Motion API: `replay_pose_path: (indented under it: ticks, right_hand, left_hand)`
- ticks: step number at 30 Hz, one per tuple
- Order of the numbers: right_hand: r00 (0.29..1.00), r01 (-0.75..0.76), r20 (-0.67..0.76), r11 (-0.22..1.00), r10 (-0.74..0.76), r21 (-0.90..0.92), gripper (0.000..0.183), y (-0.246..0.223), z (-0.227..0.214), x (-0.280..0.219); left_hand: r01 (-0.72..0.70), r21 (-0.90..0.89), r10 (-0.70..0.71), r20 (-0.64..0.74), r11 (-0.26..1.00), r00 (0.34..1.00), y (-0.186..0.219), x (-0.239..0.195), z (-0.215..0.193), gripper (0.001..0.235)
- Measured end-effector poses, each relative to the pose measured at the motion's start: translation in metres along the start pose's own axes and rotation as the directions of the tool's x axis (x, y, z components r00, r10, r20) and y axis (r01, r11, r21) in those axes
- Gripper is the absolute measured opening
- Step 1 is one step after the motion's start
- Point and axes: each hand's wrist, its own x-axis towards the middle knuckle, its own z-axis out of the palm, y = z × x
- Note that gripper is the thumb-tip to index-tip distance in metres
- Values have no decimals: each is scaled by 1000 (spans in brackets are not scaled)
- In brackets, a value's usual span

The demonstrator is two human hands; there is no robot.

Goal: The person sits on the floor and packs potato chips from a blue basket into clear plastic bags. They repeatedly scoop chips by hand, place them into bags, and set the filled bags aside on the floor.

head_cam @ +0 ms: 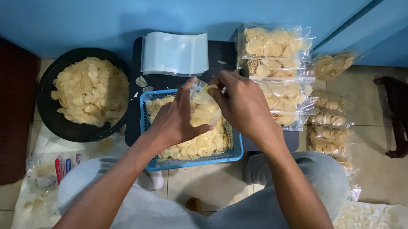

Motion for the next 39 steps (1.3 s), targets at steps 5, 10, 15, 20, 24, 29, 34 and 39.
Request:
replay_pose_path:
  ticks: [5,10,15,20,24,29,34,39]
  right_hand:
    - [997,-78,-5,993,78,-92,14,1,4,-1]
    - [999,-34,-10,994,34,-102,8,-7,3,2]
    - [999,-37,-1,994,37,-104,8,-4,9,2]
    - [996,-81,25,985,86,-153,17,-4,11,1]
    - [997,-72,10,992,73,-99,15,-5,8,1]
    - [990,-84,-111,995,90,52,11,10,-1,-1]
    - [956,-292,-4,948,294,-126,17,67,21,-3]
    - [854,-271,322,879,408,-392,15,158,132,-19]
  left_hand:
    - [13,6,-14,6,1000,1000,-1,1,1,113]
    - [26,-1,-26,10,1000,1000,0,0,-1,114]
    - [32,-9,-32,10,999,999,2,0,-1,115]
    - [46,3,-46,27,999,999,3,0,-2,116]
    - [61,-10,-61,37,998,997,-1,0,-2,115]
    - [47,-3,-47,40,999,998,-5,-2,-3,116]
    - [56,32,-57,25,998,998,-6,-1,-2,118]
    - [-11,-18,10,-74,1000,997,-3,-5,-15,108]
